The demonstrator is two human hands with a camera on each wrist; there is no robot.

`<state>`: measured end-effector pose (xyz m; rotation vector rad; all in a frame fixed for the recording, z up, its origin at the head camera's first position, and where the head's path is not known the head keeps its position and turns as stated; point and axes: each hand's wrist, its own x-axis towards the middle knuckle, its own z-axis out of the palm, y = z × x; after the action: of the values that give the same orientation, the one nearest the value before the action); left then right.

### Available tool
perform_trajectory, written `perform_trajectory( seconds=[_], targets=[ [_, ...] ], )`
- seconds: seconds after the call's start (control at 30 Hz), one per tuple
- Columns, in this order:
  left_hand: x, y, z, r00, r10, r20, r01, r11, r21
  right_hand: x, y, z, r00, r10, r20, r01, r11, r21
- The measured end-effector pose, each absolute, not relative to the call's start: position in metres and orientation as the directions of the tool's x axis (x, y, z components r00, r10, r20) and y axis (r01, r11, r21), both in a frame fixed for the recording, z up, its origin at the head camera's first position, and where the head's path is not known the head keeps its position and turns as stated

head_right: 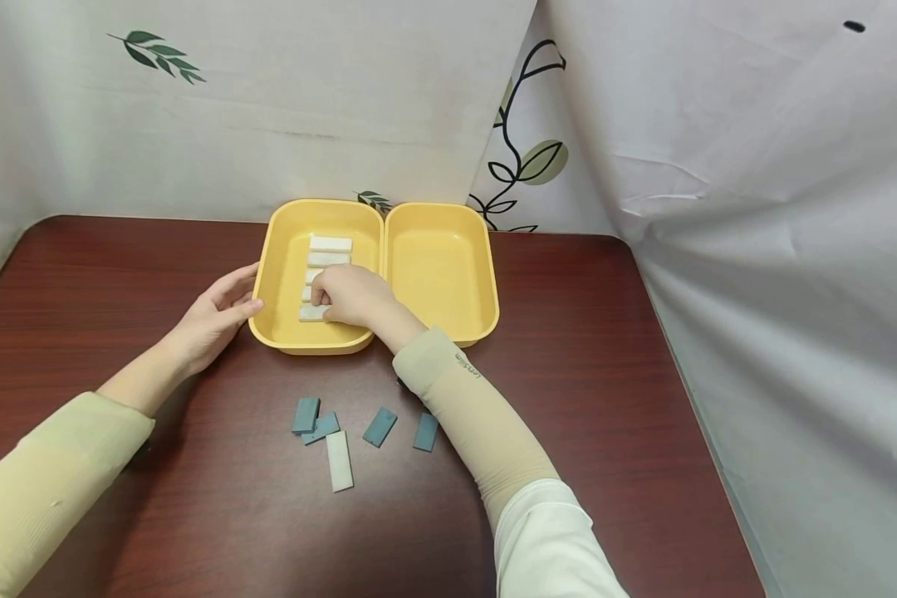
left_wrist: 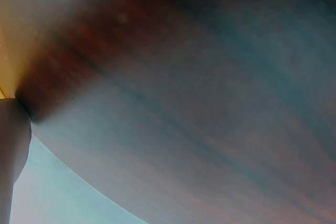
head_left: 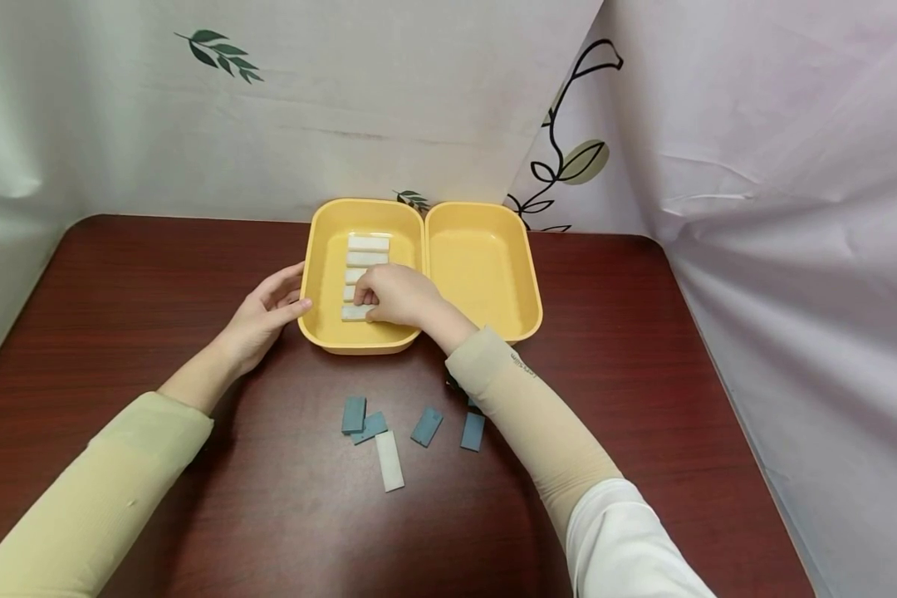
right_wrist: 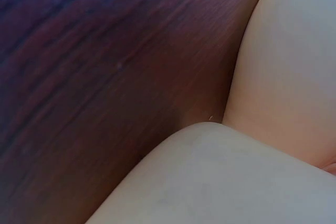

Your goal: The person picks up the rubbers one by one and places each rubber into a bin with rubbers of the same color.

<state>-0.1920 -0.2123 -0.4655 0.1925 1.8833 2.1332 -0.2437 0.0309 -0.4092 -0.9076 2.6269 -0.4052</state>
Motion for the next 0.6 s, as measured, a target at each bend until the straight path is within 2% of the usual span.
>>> perform_trajectory(
  seconds=[0.17, 0.6],
  targets=[
    [-0.192, -0.212, -0.465, -0.95, 0.298, -0.094, -0.134, -0.116, 0.984, -0.243, 0.033, -0.409, -0.755, -0.633, -0.172, -0.531, 0.743, -0.408],
    [-0.19, -0.213, -0.462, -0.947, 0.296, -0.124, -0.152, -0.074, 0.986, -0.244, 0.041, -0.41, -0.783, -0.622, 0.022, -0.487, 0.59, -0.644]
  ],
)
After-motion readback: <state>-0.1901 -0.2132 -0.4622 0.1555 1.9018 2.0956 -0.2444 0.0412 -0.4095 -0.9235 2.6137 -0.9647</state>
